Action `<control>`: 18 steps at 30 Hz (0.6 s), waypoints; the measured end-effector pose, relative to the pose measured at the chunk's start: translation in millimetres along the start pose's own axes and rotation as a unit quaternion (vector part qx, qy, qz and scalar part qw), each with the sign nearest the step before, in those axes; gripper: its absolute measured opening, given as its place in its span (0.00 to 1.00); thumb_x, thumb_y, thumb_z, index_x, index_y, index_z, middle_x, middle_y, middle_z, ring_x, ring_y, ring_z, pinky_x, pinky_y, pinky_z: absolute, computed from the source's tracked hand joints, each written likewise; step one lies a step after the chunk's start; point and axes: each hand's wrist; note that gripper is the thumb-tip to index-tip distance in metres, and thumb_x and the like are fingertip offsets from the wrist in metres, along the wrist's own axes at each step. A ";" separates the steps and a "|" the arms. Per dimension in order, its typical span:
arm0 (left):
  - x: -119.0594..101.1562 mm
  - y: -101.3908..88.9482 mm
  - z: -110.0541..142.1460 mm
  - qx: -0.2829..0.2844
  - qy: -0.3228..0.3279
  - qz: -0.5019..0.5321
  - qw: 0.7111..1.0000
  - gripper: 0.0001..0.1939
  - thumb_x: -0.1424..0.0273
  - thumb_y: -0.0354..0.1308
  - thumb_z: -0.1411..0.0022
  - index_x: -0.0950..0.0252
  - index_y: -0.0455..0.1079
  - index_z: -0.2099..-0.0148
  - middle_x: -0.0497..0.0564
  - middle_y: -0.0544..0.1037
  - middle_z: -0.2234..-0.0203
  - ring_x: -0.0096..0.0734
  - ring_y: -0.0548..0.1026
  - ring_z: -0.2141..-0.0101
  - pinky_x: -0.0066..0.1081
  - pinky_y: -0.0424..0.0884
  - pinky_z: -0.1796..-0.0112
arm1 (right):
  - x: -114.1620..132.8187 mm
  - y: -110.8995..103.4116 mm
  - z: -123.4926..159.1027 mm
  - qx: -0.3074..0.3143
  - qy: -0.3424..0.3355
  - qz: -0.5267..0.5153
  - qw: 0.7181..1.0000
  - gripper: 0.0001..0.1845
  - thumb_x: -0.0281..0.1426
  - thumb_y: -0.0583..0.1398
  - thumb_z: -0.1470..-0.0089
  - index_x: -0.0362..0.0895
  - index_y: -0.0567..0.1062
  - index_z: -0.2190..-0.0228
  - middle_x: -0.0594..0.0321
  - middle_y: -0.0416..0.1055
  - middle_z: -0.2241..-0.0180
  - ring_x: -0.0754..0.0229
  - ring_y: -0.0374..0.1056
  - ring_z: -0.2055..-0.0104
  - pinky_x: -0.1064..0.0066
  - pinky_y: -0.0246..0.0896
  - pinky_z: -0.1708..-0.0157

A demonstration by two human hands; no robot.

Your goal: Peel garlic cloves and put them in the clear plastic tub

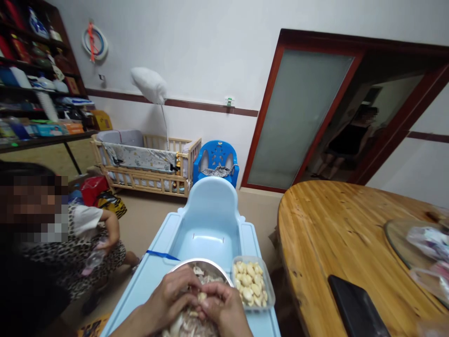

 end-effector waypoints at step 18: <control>-3.4 0.7 -0.3 0.013 -0.024 -0.008 1.000 0.21 0.86 0.48 0.61 0.65 0.65 0.63 0.49 0.70 0.77 0.31 0.69 0.73 0.25 0.62 0.73 | -2.8 -2.8 -4.2 0.014 0.024 -0.033 0.999 0.15 0.32 0.73 0.72 0.40 0.80 0.77 0.62 0.76 0.82 0.67 0.68 0.81 0.76 0.59 0.77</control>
Point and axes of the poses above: each hand's wrist, its own z-axis away from the middle knuckle, its own y-axis out of the palm, x = y × z
